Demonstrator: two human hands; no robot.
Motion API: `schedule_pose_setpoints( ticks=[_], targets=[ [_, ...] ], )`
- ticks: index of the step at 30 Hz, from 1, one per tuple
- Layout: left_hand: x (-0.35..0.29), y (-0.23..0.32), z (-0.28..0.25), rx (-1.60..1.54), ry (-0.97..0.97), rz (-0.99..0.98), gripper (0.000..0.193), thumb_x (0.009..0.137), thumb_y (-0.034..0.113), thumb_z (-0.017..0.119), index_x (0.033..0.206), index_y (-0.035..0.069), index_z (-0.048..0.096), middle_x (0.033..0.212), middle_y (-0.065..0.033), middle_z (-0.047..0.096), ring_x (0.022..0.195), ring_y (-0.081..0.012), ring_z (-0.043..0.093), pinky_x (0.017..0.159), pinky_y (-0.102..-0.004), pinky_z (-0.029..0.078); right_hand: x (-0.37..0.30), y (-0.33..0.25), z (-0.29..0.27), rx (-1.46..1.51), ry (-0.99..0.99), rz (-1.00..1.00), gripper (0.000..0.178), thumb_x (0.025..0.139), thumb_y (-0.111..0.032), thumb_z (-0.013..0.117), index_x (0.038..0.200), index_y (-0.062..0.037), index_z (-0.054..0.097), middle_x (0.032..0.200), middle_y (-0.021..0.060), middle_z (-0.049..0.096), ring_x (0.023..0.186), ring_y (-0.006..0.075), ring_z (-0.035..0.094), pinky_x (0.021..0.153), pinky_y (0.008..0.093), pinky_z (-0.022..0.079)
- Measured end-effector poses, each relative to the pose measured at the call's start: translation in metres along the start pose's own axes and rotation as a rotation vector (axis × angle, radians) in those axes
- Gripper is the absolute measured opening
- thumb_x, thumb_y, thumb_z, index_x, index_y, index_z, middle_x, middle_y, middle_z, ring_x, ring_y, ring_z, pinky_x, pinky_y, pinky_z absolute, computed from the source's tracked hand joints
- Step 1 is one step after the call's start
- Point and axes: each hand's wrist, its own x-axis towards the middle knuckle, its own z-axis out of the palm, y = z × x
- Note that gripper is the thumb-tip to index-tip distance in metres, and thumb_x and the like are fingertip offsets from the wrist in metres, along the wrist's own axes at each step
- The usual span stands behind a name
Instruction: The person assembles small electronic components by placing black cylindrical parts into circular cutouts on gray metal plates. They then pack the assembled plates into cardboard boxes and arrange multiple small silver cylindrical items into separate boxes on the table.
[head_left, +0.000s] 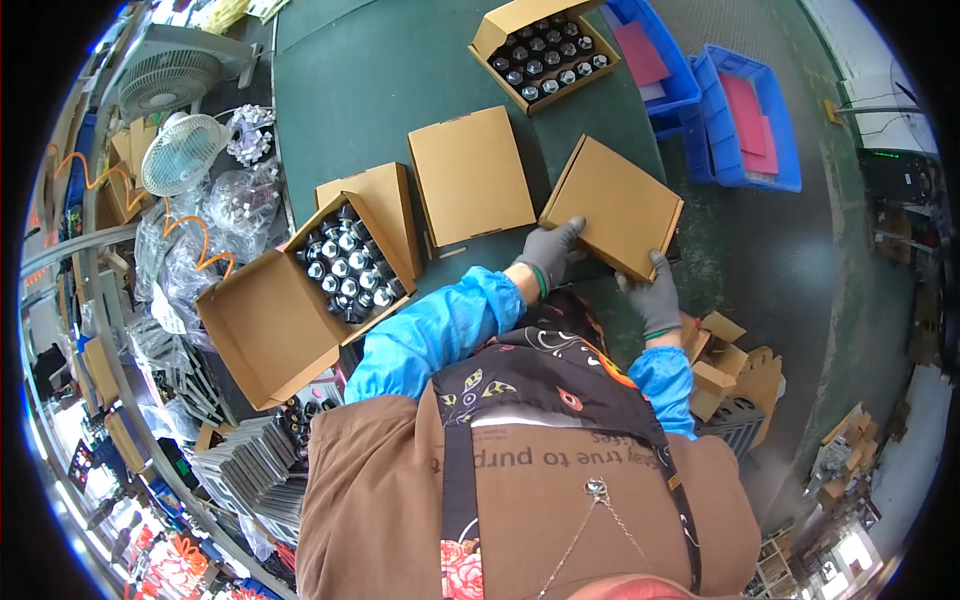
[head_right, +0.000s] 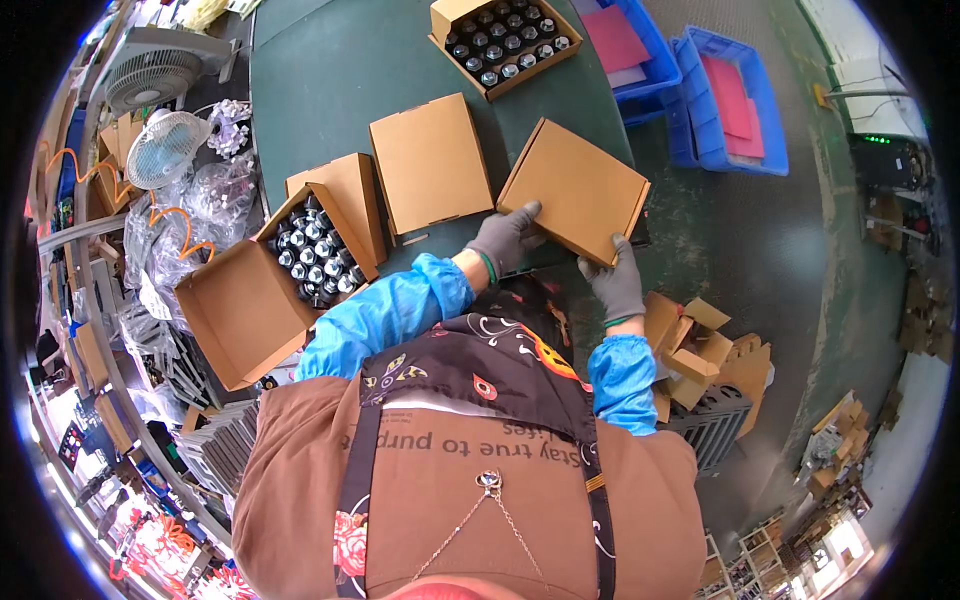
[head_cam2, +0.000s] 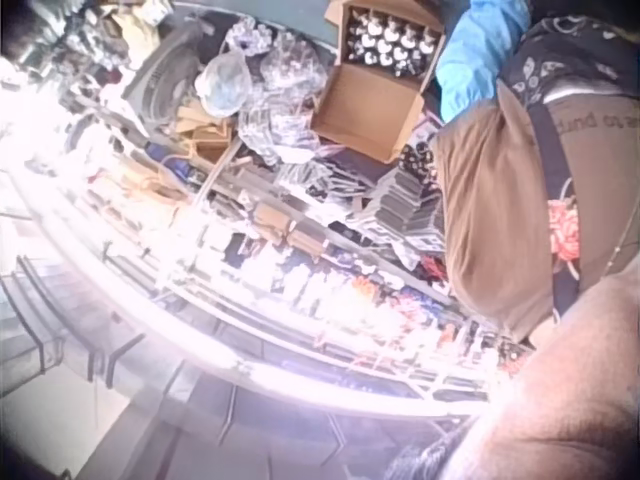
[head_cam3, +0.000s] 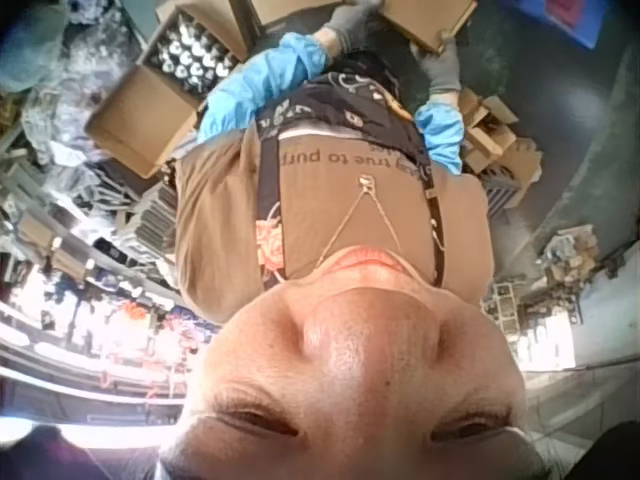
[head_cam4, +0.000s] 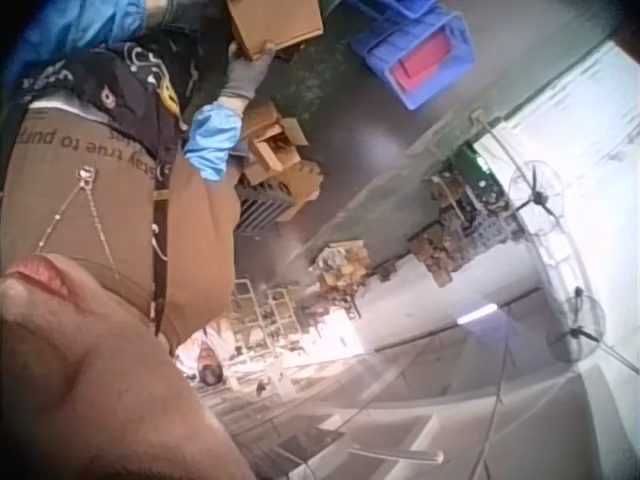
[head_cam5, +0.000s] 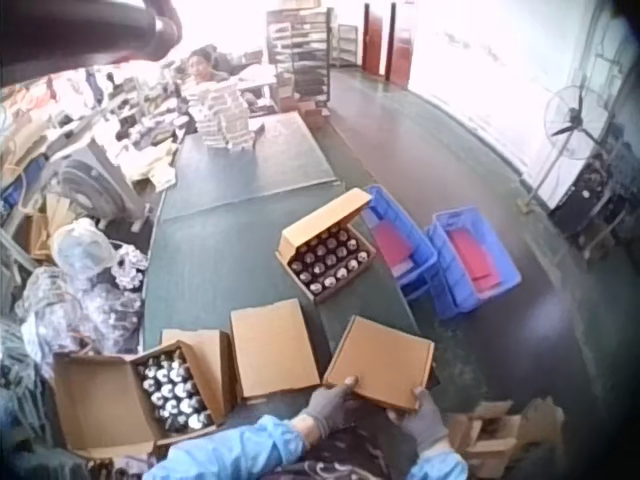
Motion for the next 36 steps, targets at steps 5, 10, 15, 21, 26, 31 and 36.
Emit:
schedule_pose_setpoints(
  ticks=[5, 10, 15, 21, 26, 31, 36],
  targets=[
    [0.019, -0.034, -0.016, 0.016, 0.097, 0.086, 0.051, 0.09, 0.028, 0.076, 0.129, 0.002, 0.055, 0.122, -0.013, 0.062, 0.107, -0.0257, 0.063, 0.088, -0.0402, 0.056, 0.005, 0.027, -0.011, -0.015, 0.112, -0.223, 0.041, 0.096, -0.034, 0.065, 0.125, -0.0059, 0.057, 0.111, 0.0103, 0.064, 0.099, 0.0245, 0.064, 0.079, 0.038, 0.059],
    [0.001, -0.032, -0.011, 0.015, 0.159, 0.115, 0.051, 0.087, 0.035, 0.079, 0.123, 0.004, 0.059, 0.114, -0.0105, 0.066, 0.097, -0.0235, 0.066, 0.08, -0.0374, 0.058, -0.007, 0.042, -0.007, 0.056, 0.156, -0.178, 0.04, 0.097, -0.04, 0.063, 0.122, -0.0089, 0.06, 0.104, 0.0064, 0.065, 0.089, 0.0194, 0.064, 0.072, 0.035, 0.058],
    [-0.031, -0.014, -0.006, 0.168, 0.33, -0.14, 0.046, 0.089, 0.036, 0.076, 0.123, 0.011, 0.058, 0.112, -0.0051, 0.065, 0.091, -0.0198, 0.065, 0.071, -0.0319, 0.056, -0.046, 0.044, 0.004, -0.046, 0.247, -0.062, 0.04, 0.099, -0.041, 0.06, 0.125, -0.0097, 0.06, 0.099, 0.0046, 0.065, 0.072, 0.0163, 0.062, 0.06, 0.0294, 0.055],
    [-0.082, 0.063, 0.052, 0.508, -0.092, 0.328, 0.036, 0.099, 0.035, 0.062, 0.125, 0.011, 0.062, 0.101, -0.004, 0.067, 0.083, -0.0147, 0.062, 0.067, -0.0277, 0.051, -0.122, -0.014, 0.062, -0.605, 0.422, -0.948, 0.058, 0.102, -0.034, 0.051, 0.147, 0.0005, 0.038, 0.136, 0.0156, 0.052, 0.112, 0.0263, 0.054, 0.091, 0.0373, 0.048],
    [-0.009, 0.162, 0.11, 1.15, -0.193, 1.252, 0.033, 0.099, 0.029, 0.06, 0.122, 0.005, 0.065, 0.104, -0.0114, 0.07, 0.094, -0.0193, 0.066, 0.084, -0.0312, 0.051, -0.052, -0.106, 0.096, -1.232, 0.255, -1.552, 0.054, 0.099, -0.023, 0.055, 0.148, -0.0065, 0.04, 0.151, 0.0175, 0.042, 0.138, 0.0369, 0.041, 0.116, 0.0462, 0.03],
    [0.062, 0.179, 0.109, 1.689, -0.295, 1.333, 0.033, 0.091, 0.029, 0.064, 0.12, 0.014, 0.069, 0.107, -0.0158, 0.07, 0.097, -0.0344, 0.068, 0.086, -0.0434, 0.054, 0.096, -0.154, 0.062, -1.878, 0.28, -1.149, 0.053, 0.094, -0.025, 0.057, 0.146, -0.0178, 0.045, 0.149, 0.0097, 0.047, 0.138, 0.0316, 0.043, 0.114, 0.0531, 0.031],
    [0.034, 0.094, 0.081, 2.144, -0.206, 0.953, 0.026, 0.089, 0.036, 0.065, 0.105, 0.016, 0.071, 0.093, -0.0097, 0.071, 0.085, -0.0332, 0.07, 0.073, -0.0463, 0.054, 0.091, -0.151, 0.067, -2.114, 0.322, -0.817, 0.049, 0.093, -0.028, 0.058, 0.141, -0.0191, 0.052, 0.149, 0.0059, 0.049, 0.14, 0.0285, 0.04, 0.112, 0.0602, 0.029]
  ],
)
